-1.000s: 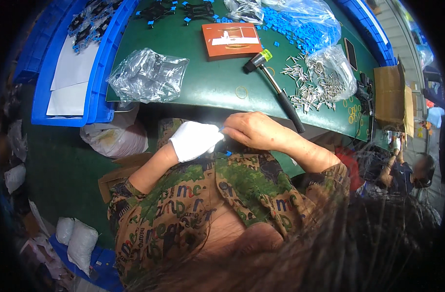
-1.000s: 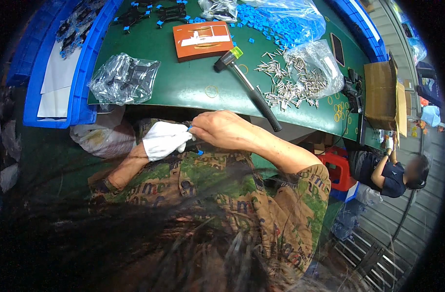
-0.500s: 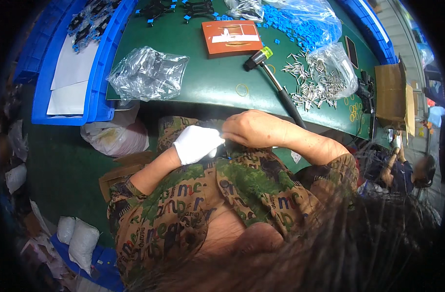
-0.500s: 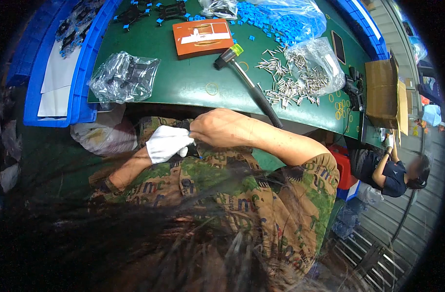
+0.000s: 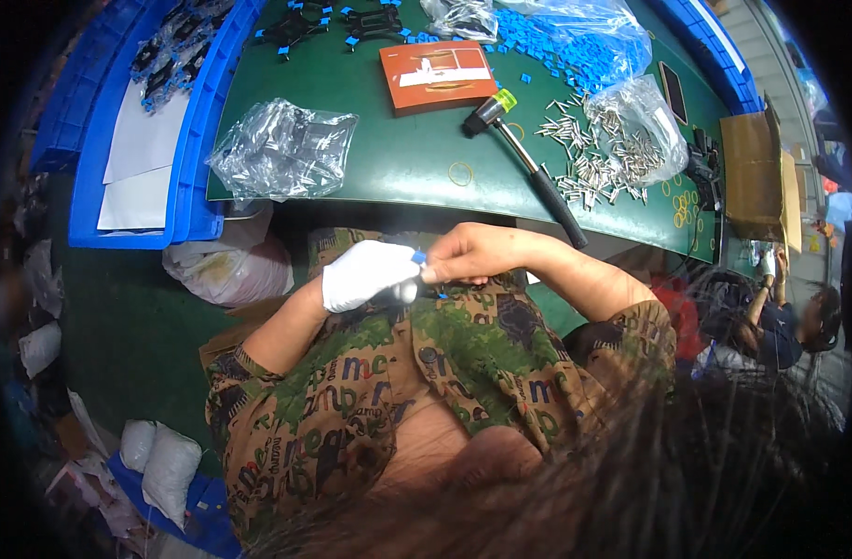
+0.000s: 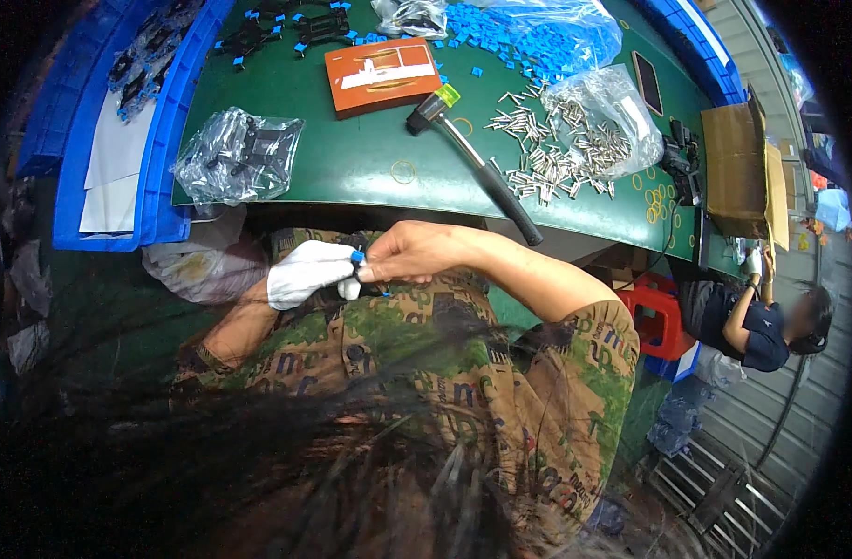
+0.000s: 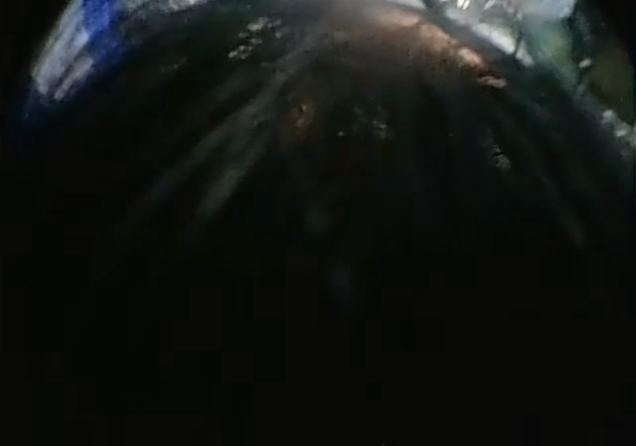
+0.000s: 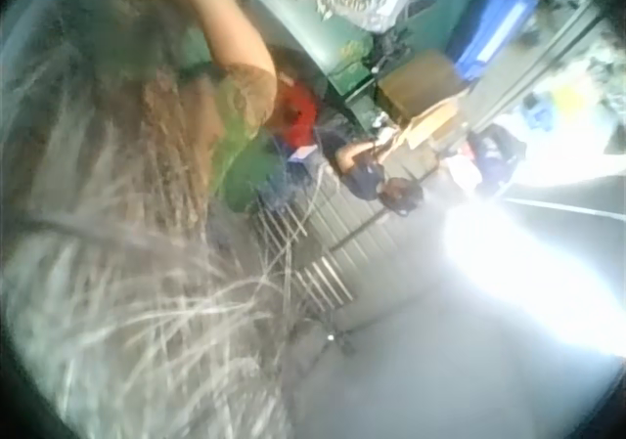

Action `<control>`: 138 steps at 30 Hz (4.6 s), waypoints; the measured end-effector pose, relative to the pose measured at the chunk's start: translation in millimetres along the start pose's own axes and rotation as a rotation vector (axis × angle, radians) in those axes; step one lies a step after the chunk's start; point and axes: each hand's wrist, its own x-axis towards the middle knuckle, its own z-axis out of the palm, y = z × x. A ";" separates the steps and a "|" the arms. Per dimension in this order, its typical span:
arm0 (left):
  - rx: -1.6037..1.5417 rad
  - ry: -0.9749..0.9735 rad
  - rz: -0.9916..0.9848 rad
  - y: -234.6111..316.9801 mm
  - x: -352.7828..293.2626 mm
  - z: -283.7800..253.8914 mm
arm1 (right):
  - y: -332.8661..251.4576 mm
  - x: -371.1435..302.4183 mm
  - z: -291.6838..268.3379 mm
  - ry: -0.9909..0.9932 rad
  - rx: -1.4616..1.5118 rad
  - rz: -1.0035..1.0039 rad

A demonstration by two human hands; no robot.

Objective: The person assembles small mechanical components at a workbench. They pick up black plastic parts and blue clips, insert metal pins, and use a hammer to secure the pieces together. The assembled units are then placed into clear plastic bags and organized into a blue crate.

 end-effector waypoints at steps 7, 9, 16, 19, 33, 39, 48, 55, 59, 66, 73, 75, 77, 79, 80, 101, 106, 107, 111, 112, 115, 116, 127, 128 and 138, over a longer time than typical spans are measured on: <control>-0.139 0.123 -0.277 8.7 1.4 -1.7 | -9.6 -35.2 -10.9 0.396 0.064 -0.149; -0.201 0.137 -0.200 11.6 1.7 -2.3 | -3.8 -47.0 -11.1 0.568 -0.097 -0.222; -0.500 0.164 0.158 9.1 -5.9 -37.3 | 8.6 -81.2 -13.4 1.290 -1.055 -0.161; -0.233 0.302 0.171 38.4 5.0 -41.8 | 12.4 -78.6 -10.5 1.366 -1.166 -0.058; 0.373 0.473 0.509 134.3 127.8 -74.8 | 16.5 -79.8 -40.8 1.483 -0.900 -0.239; 0.588 0.534 0.361 140.7 149.8 -80.4 | -5.0 -91.4 -27.7 1.392 -0.043 -0.303; 0.796 0.507 0.393 145.9 152.6 -65.9 | -34.2 -72.9 -54.7 1.248 -0.291 -0.354; 0.909 0.502 0.401 141.7 156.3 -76.5 | -82.0 -87.6 -62.7 1.490 -0.566 -0.746; 1.095 0.482 0.499 145.5 154.2 -70.9 | -49.9 -77.2 -78.9 1.275 -0.595 -0.336; 0.676 0.444 0.366 145.2 159.2 -83.1 | -43.8 -94.8 -61.7 1.279 -0.248 -0.463; 0.639 0.461 0.302 175.4 142.6 -87.3 | -18.1 -88.9 -43.5 1.358 -0.313 -0.374; 0.630 0.460 0.315 173.0 145.8 -100.4 | -13.7 -86.5 -40.9 1.355 -0.318 -0.375; 0.541 0.464 0.330 166.3 146.4 -109.2 | -11.8 -85.9 -38.5 1.348 -0.291 -0.366; 0.469 0.502 0.318 165.4 146.6 -107.3 | -9.2 -85.3 -39.0 1.333 -0.265 -0.366; 0.448 0.490 0.318 163.6 144.9 -107.0 | -6.5 -83.1 -40.7 1.318 -0.252 -0.373; 1.055 0.562 0.417 184.2 130.7 -96.4 | 10.5 -74.7 -42.2 1.356 -0.263 -0.418; 0.904 0.586 0.405 144.9 156.3 -77.7 | 7.6 -69.8 -45.1 1.367 -0.250 -0.466; 1.055 0.644 0.414 141.1 160.0 -78.5 | 6.8 -70.3 -46.3 1.360 -0.262 -0.455; 1.194 0.688 0.473 138.7 163.4 -75.3 | 0.0 -70.9 -53.0 1.366 -0.298 -0.431; 1.266 0.680 0.507 140.2 160.9 -71.7 | -2.4 -70.2 -55.5 1.376 -0.305 -0.433; 1.341 0.681 0.561 140.0 158.4 -67.4 | -18.6 -67.9 -62.9 1.342 -0.260 -0.492; 1.342 0.686 0.572 139.7 158.2 -66.5 | -25.5 -66.9 -64.6 1.324 -0.224 -0.516; 1.329 0.686 0.477 136.2 158.8 -68.4 | -84.8 -92.2 -70.4 1.377 -0.284 -0.679; 1.311 0.676 0.496 137.1 158.9 -68.1 | -89.9 -97.1 -60.9 1.378 -0.211 -0.760; 1.208 0.660 0.369 140.4 162.9 -75.0 | -50.5 -81.8 -72.5 1.270 -0.421 -0.480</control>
